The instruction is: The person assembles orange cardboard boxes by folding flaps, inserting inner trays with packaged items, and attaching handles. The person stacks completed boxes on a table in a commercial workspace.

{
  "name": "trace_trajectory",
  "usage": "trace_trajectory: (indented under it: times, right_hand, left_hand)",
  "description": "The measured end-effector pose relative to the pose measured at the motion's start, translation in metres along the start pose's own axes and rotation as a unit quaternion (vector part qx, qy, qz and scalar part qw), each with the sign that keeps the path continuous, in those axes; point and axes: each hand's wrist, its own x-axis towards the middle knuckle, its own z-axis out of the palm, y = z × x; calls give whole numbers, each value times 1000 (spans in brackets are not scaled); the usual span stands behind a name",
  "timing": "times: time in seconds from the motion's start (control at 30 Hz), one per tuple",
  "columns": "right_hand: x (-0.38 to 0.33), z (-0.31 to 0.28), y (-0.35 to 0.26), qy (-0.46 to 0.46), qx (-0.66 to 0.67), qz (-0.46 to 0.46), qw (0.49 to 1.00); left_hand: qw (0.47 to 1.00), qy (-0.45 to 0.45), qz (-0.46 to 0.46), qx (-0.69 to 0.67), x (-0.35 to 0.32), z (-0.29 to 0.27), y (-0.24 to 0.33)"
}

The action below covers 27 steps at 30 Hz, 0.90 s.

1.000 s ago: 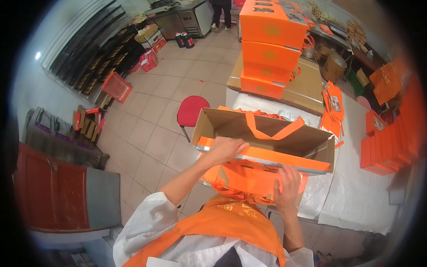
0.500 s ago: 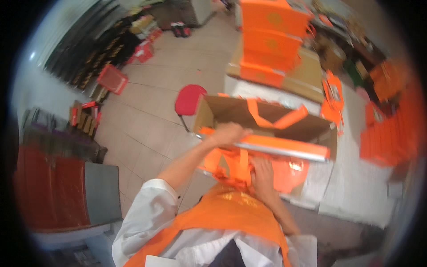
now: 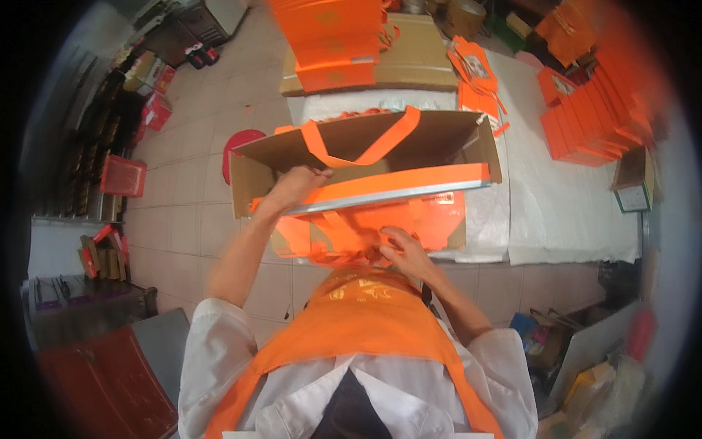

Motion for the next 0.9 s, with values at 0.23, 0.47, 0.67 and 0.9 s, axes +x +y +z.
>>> trace_trajectory:
  times: [0.23,0.47,0.67,0.9]
  right_hand:
    - [46,-59,-98,104,-469,-274,833]
    - [88,-79,-66,70,-533,-322,779]
    - [98,-79,-74,48,-547,-306,778]
    - [112,-60,-89,15,-546,-294,785]
  left_hand:
    - [998,-28,55,-28,22,2,-18]
    - [859,390,190,273,5,11,3]
    - [842,411,256,237,-35,45,-5]
    - [899,282,239,235,-23,40,-7]
